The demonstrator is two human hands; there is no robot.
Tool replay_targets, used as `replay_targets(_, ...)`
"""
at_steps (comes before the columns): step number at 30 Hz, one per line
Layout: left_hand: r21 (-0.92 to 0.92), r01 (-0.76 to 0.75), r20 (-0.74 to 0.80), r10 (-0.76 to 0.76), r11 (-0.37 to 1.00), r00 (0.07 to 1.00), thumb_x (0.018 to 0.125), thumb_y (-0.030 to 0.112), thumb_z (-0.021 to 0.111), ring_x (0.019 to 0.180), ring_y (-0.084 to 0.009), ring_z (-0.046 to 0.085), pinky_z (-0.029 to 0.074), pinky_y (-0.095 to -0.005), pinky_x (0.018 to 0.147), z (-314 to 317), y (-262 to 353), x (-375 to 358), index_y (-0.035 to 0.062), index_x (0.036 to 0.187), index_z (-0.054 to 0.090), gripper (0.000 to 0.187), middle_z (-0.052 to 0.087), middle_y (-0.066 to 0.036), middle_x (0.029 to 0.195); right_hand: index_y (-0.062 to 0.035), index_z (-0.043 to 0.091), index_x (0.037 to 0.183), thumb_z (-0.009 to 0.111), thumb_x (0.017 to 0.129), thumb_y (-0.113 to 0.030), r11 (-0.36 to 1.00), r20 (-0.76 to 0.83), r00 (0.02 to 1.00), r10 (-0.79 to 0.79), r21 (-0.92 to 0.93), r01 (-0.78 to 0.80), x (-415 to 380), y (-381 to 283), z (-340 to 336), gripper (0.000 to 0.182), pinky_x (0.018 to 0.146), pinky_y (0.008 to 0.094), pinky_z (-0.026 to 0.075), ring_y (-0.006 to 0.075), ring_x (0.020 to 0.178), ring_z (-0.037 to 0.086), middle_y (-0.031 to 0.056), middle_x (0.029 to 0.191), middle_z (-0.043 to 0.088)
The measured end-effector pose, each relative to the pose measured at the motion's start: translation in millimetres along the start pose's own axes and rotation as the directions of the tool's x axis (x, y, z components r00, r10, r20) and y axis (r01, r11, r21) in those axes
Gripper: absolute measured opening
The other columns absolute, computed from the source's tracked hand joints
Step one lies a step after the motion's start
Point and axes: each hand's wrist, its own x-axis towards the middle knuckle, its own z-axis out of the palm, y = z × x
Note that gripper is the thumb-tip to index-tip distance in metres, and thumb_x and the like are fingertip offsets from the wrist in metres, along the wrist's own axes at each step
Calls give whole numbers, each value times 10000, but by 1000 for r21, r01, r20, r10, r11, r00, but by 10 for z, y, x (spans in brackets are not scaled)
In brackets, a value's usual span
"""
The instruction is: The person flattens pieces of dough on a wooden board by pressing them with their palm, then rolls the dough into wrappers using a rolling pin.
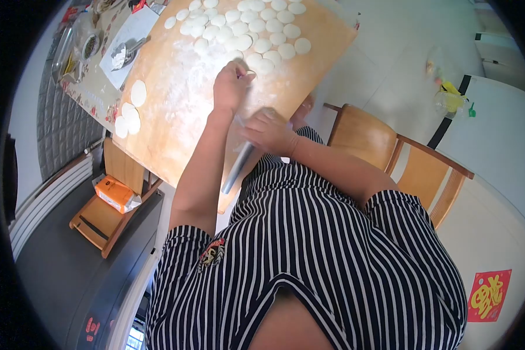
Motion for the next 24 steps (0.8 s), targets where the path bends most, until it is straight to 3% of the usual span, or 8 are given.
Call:
replay_targets(2,-110,133,152,-115,985,982,844,166,859,856,-283,662,553,-377,817,-102,-38,-28,62,1118,692,338,710,-106,960,-133,698,1253,696,868,-172,997,-77,997,-5,-82,-1,27,28,-42,387,961,381,469,246,1032,622,21,1043,646)
replay_targets(4,-613,256,101,-248,748,964,894,140,835,810,-169,640,531,-287,761,-230,-95,-175,22,1156,707,314,706,-42,912,-131,714,1239,649,869,-170,982,-102,993,58,-173,-75,50,46,-97,378,921,377,475,226,960,628,7,961,627)
replay_targets(5,-701,308,162,-278,643,947,934,130,816,832,-87,611,509,-238,741,-349,-109,-292,-16,1140,732,266,695,-20,916,-130,724,1243,619,887,-168,983,-123,990,66,-163,-86,32,90,-83,373,901,377,480,222,952,628,8,947,616)
replay_targets(7,-711,364,239,-281,601,930,937,125,814,813,-88,607,510,-239,729,-416,-261,-513,-12,1128,740,246,698,-17,913,-135,725,1250,621,884,-170,975,-123,991,56,-205,-81,2,162,-94,382,899,378,481,222,946,627,7,943,614)
replay_targets(10,-592,424,330,-273,686,904,958,112,789,809,-71,619,512,-225,728,-302,-446,-928,2,1108,749,190,723,-12,949,-143,726,1262,620,878,-171,964,-135,990,50,-253,-84,-24,213,-101,399,898,381,481,222,946,627,5,943,614)
replay_targets(14,-235,311,180,-273,921,945,928,139,796,777,-135,669,548,-283,739,-259,-364,-1391,28,1031,752,157,741,-76,884,-147,718,1280,612,876,-172,951,-114,991,77,-291,-107,-38,256,-117,418,898,387,481,221,967,634,3,972,628)
replay_targets(18,-187,236,207,-196,954,958,923,134,782,793,-174,695,563,-314,768,-210,-487,-1590,13,1027,751,162,752,-107,902,-139,708,1280,610,877,-176,941,-224,974,22,-325,-96,180,113,-230,417,892,394,479,221,991,633,10,991,633)
replay_targets(24,-109,165,226,-137,980,964,984,155,685,854,-259,721,569,-349,835,-402,-562,-1321,22,1064,768,176,769,-166,982,-119,684,1281,616,868,-122,880,-54,932,358,-313,-356,843,-9,59,419,905,385,493,235,1146,634,59,1114,653)
